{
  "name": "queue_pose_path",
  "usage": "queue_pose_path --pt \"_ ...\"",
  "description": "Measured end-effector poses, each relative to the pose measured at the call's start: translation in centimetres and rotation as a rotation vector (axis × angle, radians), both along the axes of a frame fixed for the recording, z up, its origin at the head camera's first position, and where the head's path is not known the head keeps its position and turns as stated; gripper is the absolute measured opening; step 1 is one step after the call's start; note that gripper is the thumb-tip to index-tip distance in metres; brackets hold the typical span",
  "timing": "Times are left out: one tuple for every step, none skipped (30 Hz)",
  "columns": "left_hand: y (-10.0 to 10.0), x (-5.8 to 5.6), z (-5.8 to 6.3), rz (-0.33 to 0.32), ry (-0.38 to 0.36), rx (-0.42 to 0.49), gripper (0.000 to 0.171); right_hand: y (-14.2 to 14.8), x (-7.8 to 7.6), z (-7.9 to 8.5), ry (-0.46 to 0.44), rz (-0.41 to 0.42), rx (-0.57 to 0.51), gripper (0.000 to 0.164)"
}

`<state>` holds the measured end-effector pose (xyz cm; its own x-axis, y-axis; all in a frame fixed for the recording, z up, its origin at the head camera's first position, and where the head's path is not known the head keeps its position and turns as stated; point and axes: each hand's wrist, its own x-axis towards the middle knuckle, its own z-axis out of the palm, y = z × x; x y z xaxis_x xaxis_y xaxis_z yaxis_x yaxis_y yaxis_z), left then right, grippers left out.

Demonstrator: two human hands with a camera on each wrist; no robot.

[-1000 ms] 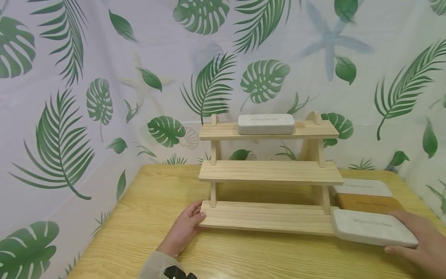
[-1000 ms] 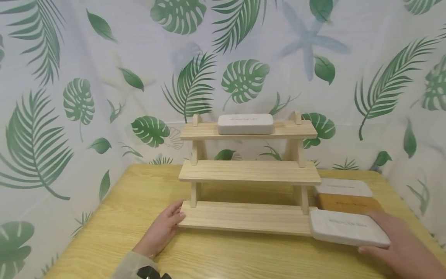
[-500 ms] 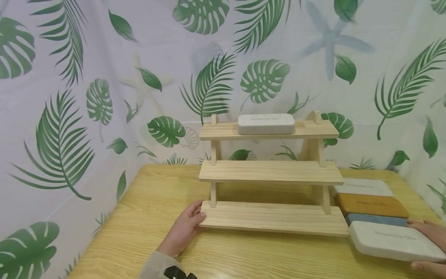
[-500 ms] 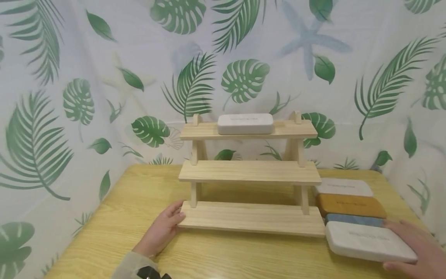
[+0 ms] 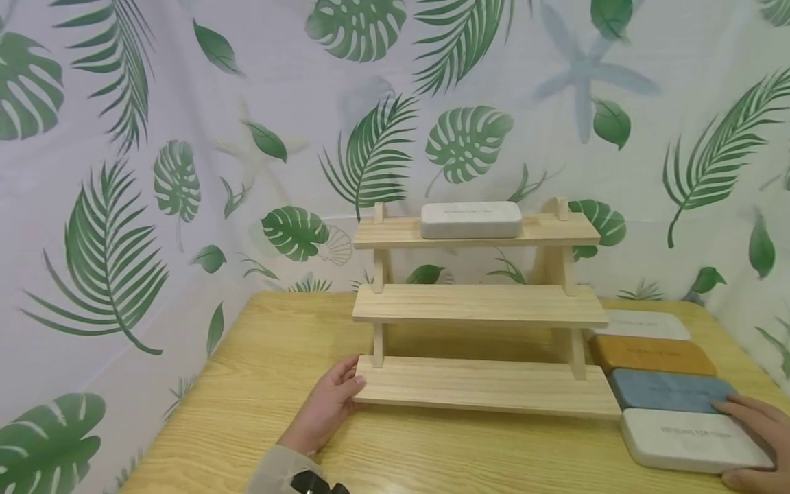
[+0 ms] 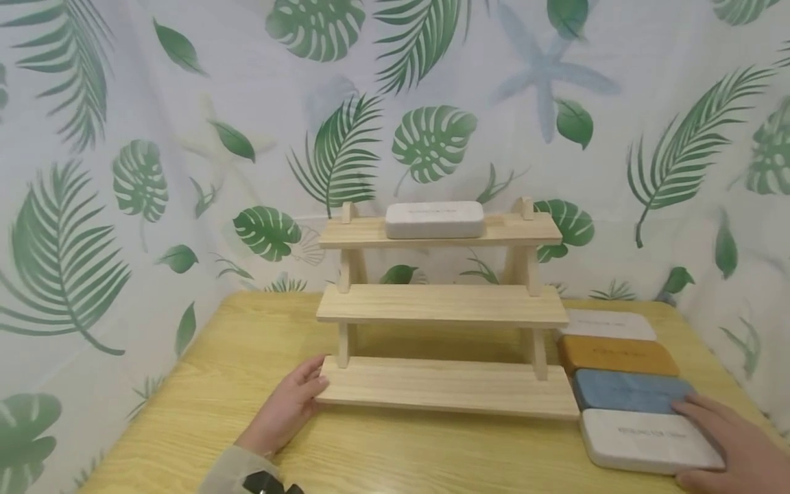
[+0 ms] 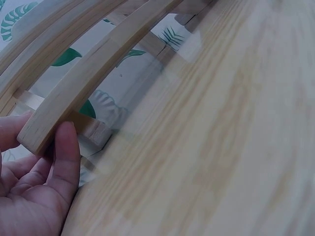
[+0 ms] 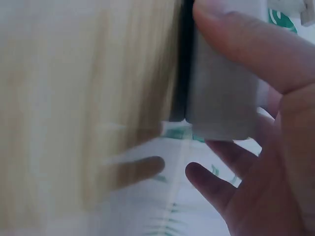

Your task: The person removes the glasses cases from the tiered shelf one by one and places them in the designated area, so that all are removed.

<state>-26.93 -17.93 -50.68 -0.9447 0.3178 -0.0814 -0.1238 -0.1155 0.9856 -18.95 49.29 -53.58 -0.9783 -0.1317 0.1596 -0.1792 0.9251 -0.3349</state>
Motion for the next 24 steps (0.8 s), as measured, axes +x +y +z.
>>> queue_pose_path --pt "0.0 0.0 0.0 -0.003 0.004 0.000 0.067 -0.4 0.0 0.1 0.032 0.002 -0.007 0.115" --pt "0.0 0.0 0.0 -0.004 0.008 0.000 0.066 -0.7 -0.1 0.3 0.068 0.010 -0.012 0.116" --pt "0.0 0.0 0.0 -0.004 0.009 0.001 0.066 -1.0 -0.2 0.4 0.096 0.010 -0.012 0.117" --pt "0.0 0.0 0.0 -0.004 0.011 0.003 0.065 -1.3 -0.3 0.6 0.097 0.008 -0.008 0.116" --pt "0.0 0.0 -0.1 -0.001 0.012 0.003 0.065 -1.6 -0.5 1.0 0.086 0.004 0.004 0.115" --pt "0.0 0.0 -0.1 0.002 0.013 0.003 0.064 -1.8 -0.8 1.3 0.074 0.005 0.010 0.113" --pt "0.0 0.0 -0.1 0.001 0.014 0.003 0.064 -2.0 -1.1 1.6 0.039 0.003 0.023 0.111" --pt "-0.1 -0.1 -0.1 0.001 0.015 0.004 0.064 -2.1 -1.4 2.0 0.006 0.002 0.034 0.110" --pt "-0.1 -0.1 -0.1 0.000 0.016 0.006 0.063 -2.2 -1.7 2.3 -0.029 0.002 0.043 0.110" --pt "-0.1 -0.1 -0.2 -0.001 0.018 0.007 0.063 -2.3 -2.0 2.6 -0.069 0.000 0.049 0.109" --pt "-0.1 -0.1 -0.2 -0.001 0.019 0.008 0.063 -2.4 -2.2 2.8 -0.093 0.002 0.052 0.109" --pt "-0.1 -0.1 -0.2 -0.003 0.022 0.009 0.063 -2.5 -2.3 3.0 -0.122 0.001 0.056 0.110" --pt "-0.1 -0.1 -0.2 -0.005 0.023 0.010 0.062 -2.6 -2.5 3.2 -0.150 -0.004 0.066 0.111" --pt "-0.1 -0.1 -0.1 -0.006 0.024 0.010 0.062 -2.7 -2.7 3.2 -0.168 -0.009 0.073 0.112" --pt "-0.1 -0.1 -0.1 -0.006 0.023 0.011 0.062 -2.8 -3.0 3.2 -0.187 -0.015 0.079 0.114" --pt "-0.1 -0.1 -0.1 -0.005 0.022 0.009 0.062 -2.8 -3.2 3.3 -0.202 -0.021 0.084 0.115" --pt "-0.1 -0.1 -0.1 -0.006 0.021 0.007 0.062 -2.9 -3.4 3.3 -0.210 -0.021 0.089 0.115" --pt "0.0 -0.1 -0.1 -0.006 0.021 0.005 0.062 -2.9 -3.6 3.3 -0.218 -0.021 0.093 0.116" --pt "0.0 -0.1 0.0 -0.006 0.020 0.004 0.062 -2.9 -3.8 3.3 -0.225 -0.020 0.093 0.116" --pt "0.0 -0.1 0.0 -0.005 0.020 0.004 0.062 -3.0 -4.0 3.4 -0.234 -0.022 0.090 0.117" --pt "0.0 -0.1 0.0 -0.003 0.020 0.005 0.062 -3.1 -4.1 3.4 -0.237 -0.021 0.086 0.117" --pt "0.0 -0.1 0.0 -0.002 0.020 0.005 0.062 -3.2 -4.2 3.5 -0.237 -0.018 0.084 0.116" --pt "0.0 -0.1 0.0 0.000 0.021 0.006 0.062 -3.2 -4.3 3.6 -0.238 -0.015 0.084 0.116" --pt "0.0 -0.1 0.0 0.001 0.023 0.007 0.061 -3.3 -4.4 3.7 -0.238 -0.012 0.084 0.115"
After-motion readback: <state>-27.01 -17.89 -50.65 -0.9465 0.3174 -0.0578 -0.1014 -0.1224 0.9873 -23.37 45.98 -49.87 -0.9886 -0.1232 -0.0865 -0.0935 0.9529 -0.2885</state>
